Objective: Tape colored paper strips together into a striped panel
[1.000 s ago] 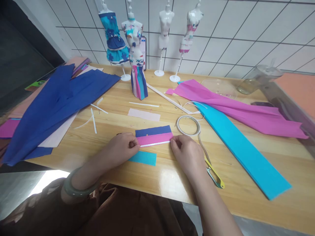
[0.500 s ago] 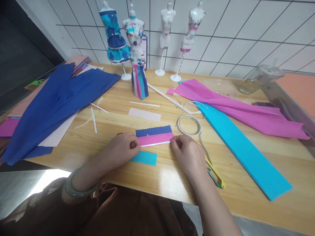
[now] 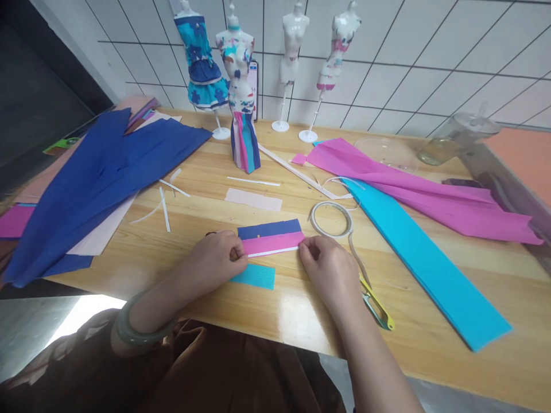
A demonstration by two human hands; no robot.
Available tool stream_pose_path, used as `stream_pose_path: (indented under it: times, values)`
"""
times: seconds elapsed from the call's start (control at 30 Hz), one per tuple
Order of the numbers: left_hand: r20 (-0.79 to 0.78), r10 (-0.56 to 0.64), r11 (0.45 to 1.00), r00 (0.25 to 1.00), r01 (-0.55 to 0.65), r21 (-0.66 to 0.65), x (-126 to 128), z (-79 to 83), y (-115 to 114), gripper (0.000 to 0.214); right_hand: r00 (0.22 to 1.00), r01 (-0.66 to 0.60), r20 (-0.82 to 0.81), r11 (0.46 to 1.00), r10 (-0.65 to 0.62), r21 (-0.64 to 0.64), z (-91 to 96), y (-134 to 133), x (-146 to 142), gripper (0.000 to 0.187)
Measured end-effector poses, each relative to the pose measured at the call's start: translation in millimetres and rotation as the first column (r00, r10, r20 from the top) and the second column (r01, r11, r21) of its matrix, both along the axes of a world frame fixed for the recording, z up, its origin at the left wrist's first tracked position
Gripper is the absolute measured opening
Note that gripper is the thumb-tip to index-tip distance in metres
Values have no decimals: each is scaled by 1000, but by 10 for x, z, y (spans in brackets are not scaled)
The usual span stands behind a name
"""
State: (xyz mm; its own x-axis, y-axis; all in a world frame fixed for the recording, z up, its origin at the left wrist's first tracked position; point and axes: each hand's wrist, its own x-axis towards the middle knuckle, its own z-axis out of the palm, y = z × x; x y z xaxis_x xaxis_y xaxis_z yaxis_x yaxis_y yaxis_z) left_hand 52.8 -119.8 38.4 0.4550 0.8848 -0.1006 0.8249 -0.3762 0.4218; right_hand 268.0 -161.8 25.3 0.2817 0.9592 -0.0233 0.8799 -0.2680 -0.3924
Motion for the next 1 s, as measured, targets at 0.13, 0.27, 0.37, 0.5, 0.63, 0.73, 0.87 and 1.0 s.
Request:
stream_pose_path:
  times: [0.13, 0.27, 0.37, 0.5, 0.63, 0.73, 0.87, 1.0]
  values:
    - [-13, -1, 1000, 1000, 1, -13, 7, 16, -1, 13, 997, -3, -75, 1000, 3, 3, -39, 13, 44, 18]
    - [-10, -14, 1000, 1000, 14, -17, 3, 13, 7, 13, 996, -28, -84, 998, 31, 47, -95, 12, 96, 21]
    - [-4, -40, 999, 999, 40, -14, -8, 5, 19, 18, 995, -38, -87, 998, 42, 53, -110, 5, 105, 21]
    - [8, -57, 998, 998, 57, -10, -26, 7, 32, 21, 995, -32, -94, 996, 40, 80, -113, 0, 109, 20]
    - [12, -64, 998, 998, 64, -3, -34, 17, 39, 19, 988, 38, -151, 990, -17, 136, -128, -31, 132, 22]
    - [4, -67, 998, 998, 67, -9, -33, 16, 42, 19, 972, 107, -230, 970, -55, 219, -134, -84, 114, 23]
    - [44, -76, 997, 996, 77, -13, -60, 14, 59, 19, 986, 18, -157, 920, 48, 392, -94, -156, -4, 16]
    - [172, -82, 985, 982, 106, -137, -157, 32, 120, 18, 945, -300, 28, 829, 326, 472, -25, -187, -157, 13]
